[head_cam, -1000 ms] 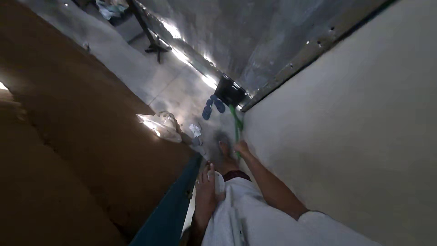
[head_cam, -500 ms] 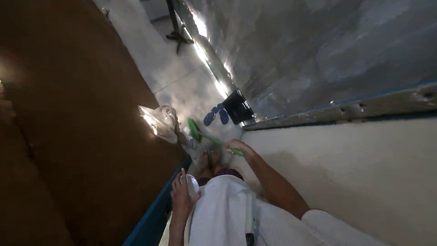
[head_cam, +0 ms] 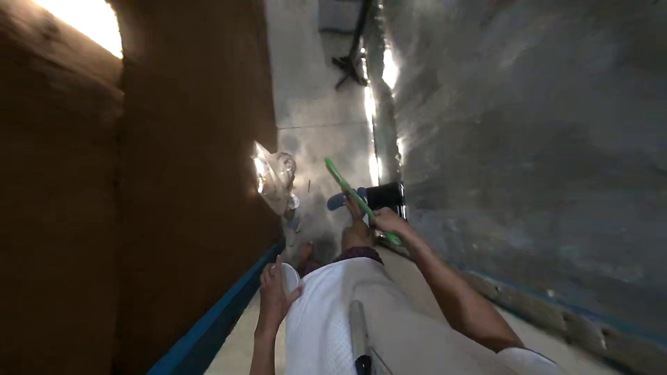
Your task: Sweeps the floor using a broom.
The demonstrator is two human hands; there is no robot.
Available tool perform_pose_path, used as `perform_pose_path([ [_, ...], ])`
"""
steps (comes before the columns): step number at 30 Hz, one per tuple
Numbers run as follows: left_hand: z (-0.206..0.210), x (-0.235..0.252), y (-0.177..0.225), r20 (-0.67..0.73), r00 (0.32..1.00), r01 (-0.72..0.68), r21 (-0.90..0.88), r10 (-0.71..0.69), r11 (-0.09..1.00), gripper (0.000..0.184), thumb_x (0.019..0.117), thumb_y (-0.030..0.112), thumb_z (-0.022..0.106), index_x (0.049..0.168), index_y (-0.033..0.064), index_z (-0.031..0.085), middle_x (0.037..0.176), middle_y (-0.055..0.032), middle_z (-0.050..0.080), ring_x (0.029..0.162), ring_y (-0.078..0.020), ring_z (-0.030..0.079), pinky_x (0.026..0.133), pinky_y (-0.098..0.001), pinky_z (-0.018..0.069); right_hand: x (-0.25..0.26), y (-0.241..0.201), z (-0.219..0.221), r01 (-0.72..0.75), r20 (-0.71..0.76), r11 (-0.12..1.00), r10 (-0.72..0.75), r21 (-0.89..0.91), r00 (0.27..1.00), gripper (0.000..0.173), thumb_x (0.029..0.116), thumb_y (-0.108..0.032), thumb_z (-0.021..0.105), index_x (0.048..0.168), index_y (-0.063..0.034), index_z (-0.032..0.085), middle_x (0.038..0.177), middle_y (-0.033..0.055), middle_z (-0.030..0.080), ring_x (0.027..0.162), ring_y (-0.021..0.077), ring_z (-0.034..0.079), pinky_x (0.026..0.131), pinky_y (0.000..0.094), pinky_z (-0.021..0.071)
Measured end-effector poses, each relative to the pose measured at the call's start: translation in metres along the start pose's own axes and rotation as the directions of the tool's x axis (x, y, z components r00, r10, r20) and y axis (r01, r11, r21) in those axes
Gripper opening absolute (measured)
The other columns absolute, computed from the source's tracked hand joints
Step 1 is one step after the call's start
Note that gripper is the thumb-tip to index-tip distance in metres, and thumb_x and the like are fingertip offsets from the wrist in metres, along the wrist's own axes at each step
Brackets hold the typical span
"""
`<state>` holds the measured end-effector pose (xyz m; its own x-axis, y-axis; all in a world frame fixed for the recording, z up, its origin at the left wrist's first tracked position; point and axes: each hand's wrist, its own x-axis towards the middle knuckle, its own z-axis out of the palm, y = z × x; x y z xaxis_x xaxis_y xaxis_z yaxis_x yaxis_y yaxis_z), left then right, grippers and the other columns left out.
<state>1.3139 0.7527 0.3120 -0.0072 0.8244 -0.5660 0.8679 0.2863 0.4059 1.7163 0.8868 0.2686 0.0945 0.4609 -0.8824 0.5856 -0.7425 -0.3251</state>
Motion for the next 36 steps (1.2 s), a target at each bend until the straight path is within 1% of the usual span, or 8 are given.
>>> perform_pose_path([
  [9,0.051,-0.007,0.088,-0.178,0.821,0.460,-0.354,-0.542,0.814,0.107,0.0773,0.047,0.087,0.161,0.0099,0.031,0.154,-0.0339,0.037,0.140,-0.0543,0.039,0.112,-0.0640,0.0409,0.054,-0.085,-0.072,0.216,0.533,0.875,0.054,-0.432,0.844,0.028,0.1040,-0.032,0.056,0.107,-0.0050,0.063,0.071,0.0022,0.056,0.054,0.0113,0.051,0.053,0.0308,0.0486],
  [13,0.070,-0.051,0.107,-0.256,0.633,0.559,-0.500,-0.730,0.661,0.108,0.0786,0.048,0.085,0.162,0.0095,0.029,0.153,-0.0341,0.038,0.138,-0.0546,0.040,0.112,-0.0652,0.0381,0.087,-0.101,-0.015,0.312,0.646,0.796,0.126,-0.519,0.753,0.031,0.1035,-0.036,0.055,0.110,-0.0070,0.065,0.079,0.0023,0.060,0.061,0.0110,0.054,0.060,0.0314,0.0496],
  [17,0.082,-0.096,0.117,-0.234,0.420,0.650,-0.597,-0.877,0.471,0.108,0.0777,0.050,0.085,0.162,0.0128,0.030,0.156,-0.0309,0.036,0.142,-0.0554,0.036,0.108,-0.0736,0.0369,0.132,-0.103,0.062,0.184,0.647,0.818,0.271,-0.545,0.713,0.024,0.1058,-0.031,0.051,0.109,-0.0091,0.061,0.072,-0.0025,0.055,0.051,0.0061,0.048,0.049,0.0225,0.0438],
  [22,0.083,-0.156,0.112,-0.246,0.242,0.664,-0.664,-0.938,0.345,0.106,0.0802,0.048,0.085,0.161,0.0067,0.030,0.160,-0.0331,0.029,0.141,-0.0555,0.037,0.108,-0.0665,0.0411,0.167,-0.072,0.091,0.135,0.586,0.824,0.267,-0.551,0.765,0.022,0.1048,-0.028,0.050,0.107,-0.0082,0.061,0.071,-0.0010,0.057,0.052,0.0078,0.052,0.050,0.0233,0.0470],
  [25,0.091,-0.184,0.100,-0.269,0.169,0.649,-0.693,-0.948,0.313,0.102,0.0809,0.046,0.085,0.159,0.0035,0.034,0.164,-0.0346,0.017,0.149,-0.0551,0.024,0.118,-0.0654,0.0314,0.146,-0.051,0.066,0.271,0.554,0.771,0.126,-0.577,0.823,0.032,0.1045,-0.033,0.052,0.112,-0.0048,0.066,0.078,0.0034,0.061,0.060,0.0132,0.057,0.060,0.0319,0.0519],
  [27,0.092,-0.197,0.090,-0.281,0.134,0.642,-0.706,-0.950,0.300,0.099,0.0811,0.044,0.085,0.156,0.0015,0.037,0.165,-0.0362,0.009,0.150,-0.0561,0.020,0.118,-0.0647,0.0303,0.116,-0.048,0.052,0.299,0.610,0.811,0.088,-0.503,0.787,0.029,0.1071,-0.030,0.047,0.105,-0.0047,0.061,0.070,0.0017,0.056,0.052,0.0118,0.053,0.052,0.0290,0.0500],
  [31,0.092,-0.208,0.078,-0.251,0.088,0.648,-0.720,-0.964,0.246,0.102,0.0809,0.044,0.086,0.157,0.0003,0.035,0.167,-0.0351,0.000,0.151,-0.0571,0.015,0.119,-0.0659,0.0274,0.095,-0.064,0.052,0.145,0.631,0.881,0.200,-0.451,0.750,0.026,0.1078,-0.030,0.046,0.102,-0.0077,0.058,0.064,-0.0017,0.052,0.048,0.0079,0.049,0.045,0.0233,0.0453],
  [36,0.085,-0.219,0.061,-0.206,0.068,0.655,-0.729,-0.976,0.199,0.109,0.0810,0.045,0.086,0.161,0.0025,0.025,0.168,-0.0318,-0.010,0.150,-0.0587,0.016,0.114,-0.0680,0.0326,0.156,-0.085,0.085,-0.031,0.629,0.909,0.311,-0.415,0.713,0.025,0.1083,-0.027,0.043,0.092,-0.0105,0.053,0.061,-0.0028,0.049,0.042,0.0048,0.045,0.039,0.0185,0.0412],
])
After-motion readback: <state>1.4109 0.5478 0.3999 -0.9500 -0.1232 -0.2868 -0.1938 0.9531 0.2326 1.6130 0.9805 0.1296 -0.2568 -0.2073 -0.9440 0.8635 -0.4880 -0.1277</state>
